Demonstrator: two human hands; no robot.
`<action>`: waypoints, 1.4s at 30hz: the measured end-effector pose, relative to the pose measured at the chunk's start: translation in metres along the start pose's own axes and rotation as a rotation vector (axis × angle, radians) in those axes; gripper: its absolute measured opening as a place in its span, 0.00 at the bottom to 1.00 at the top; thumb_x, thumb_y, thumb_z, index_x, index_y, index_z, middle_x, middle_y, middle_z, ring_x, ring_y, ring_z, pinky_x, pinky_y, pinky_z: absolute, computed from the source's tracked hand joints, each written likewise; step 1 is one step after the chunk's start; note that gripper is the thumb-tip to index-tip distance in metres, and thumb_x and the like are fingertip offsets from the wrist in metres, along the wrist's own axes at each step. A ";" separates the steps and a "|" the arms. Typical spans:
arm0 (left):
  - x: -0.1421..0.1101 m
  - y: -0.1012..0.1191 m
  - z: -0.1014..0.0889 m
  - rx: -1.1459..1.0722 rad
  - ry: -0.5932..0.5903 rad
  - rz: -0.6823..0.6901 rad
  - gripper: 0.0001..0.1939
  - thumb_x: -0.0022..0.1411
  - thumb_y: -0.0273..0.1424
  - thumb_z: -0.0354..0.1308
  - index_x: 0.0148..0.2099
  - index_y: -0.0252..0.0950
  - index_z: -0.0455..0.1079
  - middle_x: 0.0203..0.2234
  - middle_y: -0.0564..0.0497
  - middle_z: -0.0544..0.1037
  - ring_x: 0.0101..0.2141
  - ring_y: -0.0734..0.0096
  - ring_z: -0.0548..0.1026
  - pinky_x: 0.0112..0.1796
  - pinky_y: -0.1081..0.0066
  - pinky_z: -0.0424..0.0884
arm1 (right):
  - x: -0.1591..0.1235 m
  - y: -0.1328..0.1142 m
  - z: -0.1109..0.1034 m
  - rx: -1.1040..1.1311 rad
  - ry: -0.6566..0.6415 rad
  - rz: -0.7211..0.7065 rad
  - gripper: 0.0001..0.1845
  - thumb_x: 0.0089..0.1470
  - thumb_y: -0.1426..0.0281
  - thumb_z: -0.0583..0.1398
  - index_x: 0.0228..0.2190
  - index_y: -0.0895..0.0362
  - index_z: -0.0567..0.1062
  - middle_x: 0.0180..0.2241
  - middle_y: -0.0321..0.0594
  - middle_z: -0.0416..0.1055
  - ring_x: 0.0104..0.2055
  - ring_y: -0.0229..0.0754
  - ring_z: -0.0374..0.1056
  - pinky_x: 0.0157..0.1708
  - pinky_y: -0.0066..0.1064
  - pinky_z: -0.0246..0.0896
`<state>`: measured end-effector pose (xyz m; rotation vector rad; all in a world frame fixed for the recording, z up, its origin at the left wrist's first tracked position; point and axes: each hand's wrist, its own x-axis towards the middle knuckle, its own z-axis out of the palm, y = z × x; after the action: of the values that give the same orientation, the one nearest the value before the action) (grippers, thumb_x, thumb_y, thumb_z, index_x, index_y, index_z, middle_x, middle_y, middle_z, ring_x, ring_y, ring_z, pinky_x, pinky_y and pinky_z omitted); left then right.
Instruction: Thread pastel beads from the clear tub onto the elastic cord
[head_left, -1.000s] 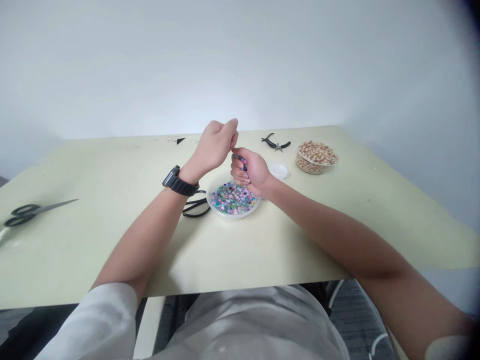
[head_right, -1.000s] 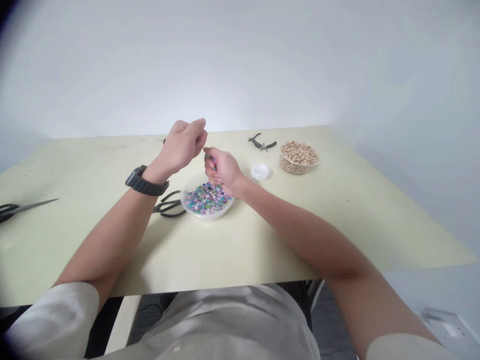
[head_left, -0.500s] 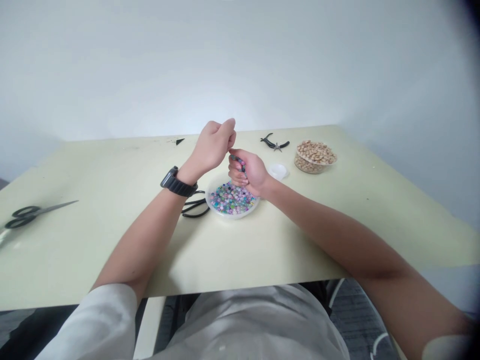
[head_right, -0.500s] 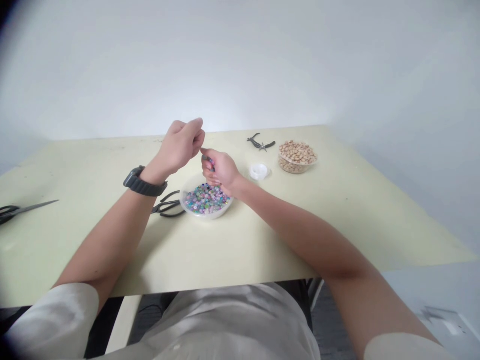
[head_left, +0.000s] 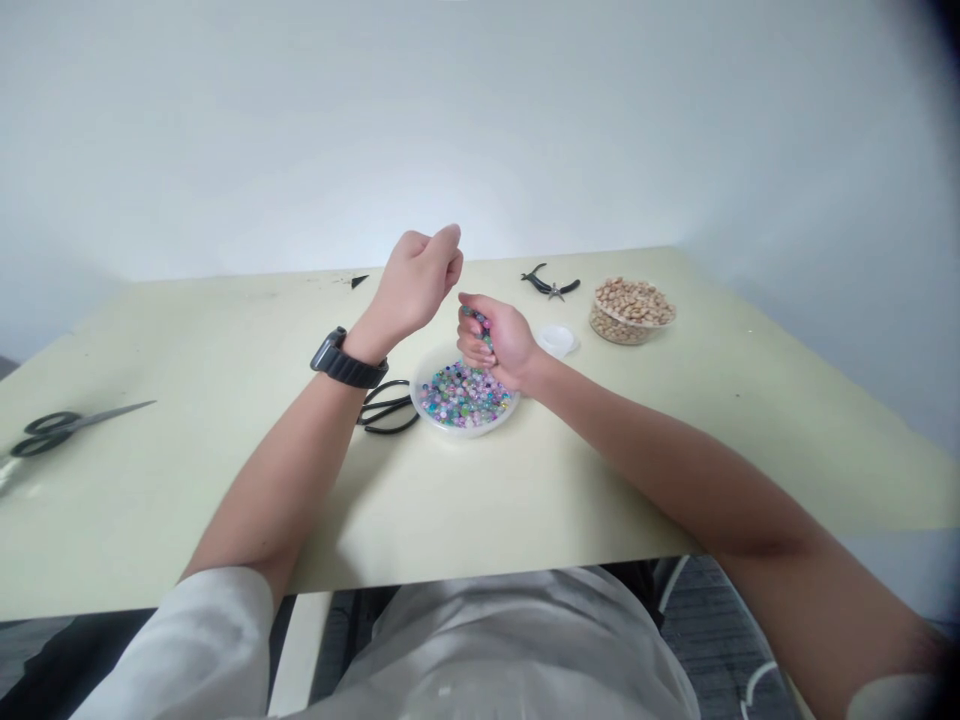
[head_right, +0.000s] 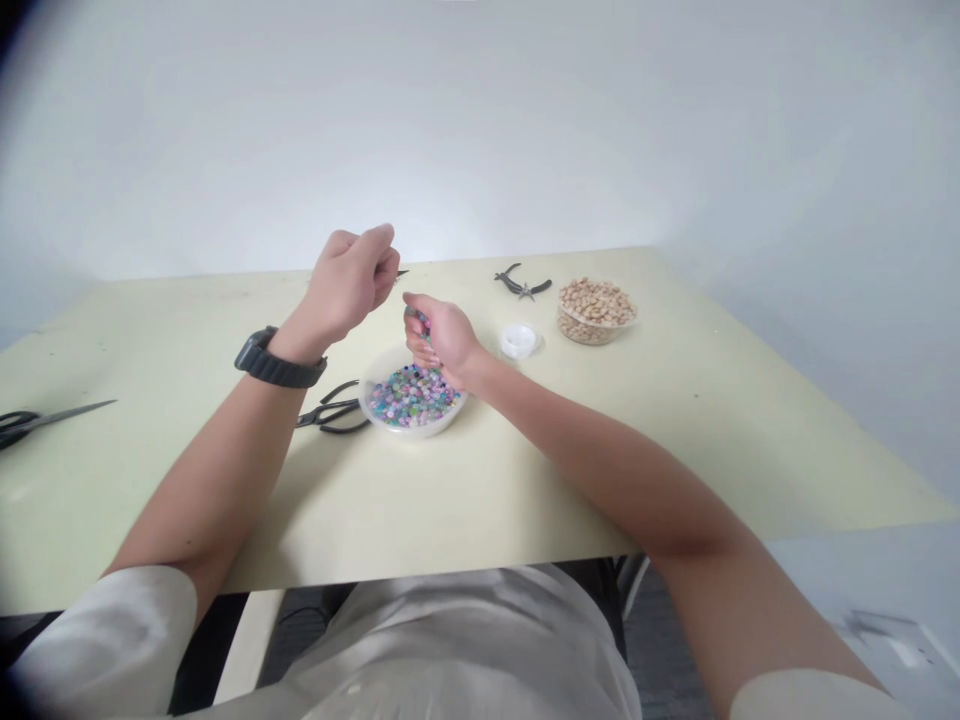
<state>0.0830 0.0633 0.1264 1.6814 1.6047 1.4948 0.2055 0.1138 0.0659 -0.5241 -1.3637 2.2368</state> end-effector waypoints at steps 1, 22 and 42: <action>0.000 0.000 0.000 0.001 0.001 -0.002 0.30 0.71 0.34 0.47 0.16 0.39 0.47 0.12 0.54 0.48 0.18 0.74 0.49 0.21 0.67 0.48 | 0.000 0.000 0.000 0.003 -0.003 0.000 0.24 0.65 0.62 0.53 0.19 0.55 0.55 0.12 0.28 0.45 0.14 0.31 0.37 0.15 0.27 0.31; 0.001 -0.005 0.000 0.017 -0.004 0.022 0.29 0.75 0.33 0.46 0.18 0.40 0.48 0.14 0.54 0.49 0.22 0.76 0.48 0.27 0.66 0.49 | -0.005 0.006 0.005 -0.347 -0.012 -0.160 0.28 0.66 0.63 0.53 0.15 0.56 0.59 0.11 0.31 0.51 0.14 0.29 0.43 0.17 0.25 0.40; 0.000 -0.003 0.000 0.053 -0.024 0.002 0.28 0.76 0.36 0.46 0.20 0.40 0.48 0.15 0.55 0.49 0.23 0.75 0.49 0.28 0.66 0.50 | -0.005 0.007 0.007 -0.360 -0.026 -0.169 0.29 0.67 0.63 0.53 0.15 0.56 0.58 0.11 0.30 0.49 0.14 0.29 0.42 0.16 0.25 0.40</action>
<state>0.0818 0.0642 0.1237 1.7236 1.6438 1.4397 0.2052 0.1034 0.0633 -0.4788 -1.7681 1.8787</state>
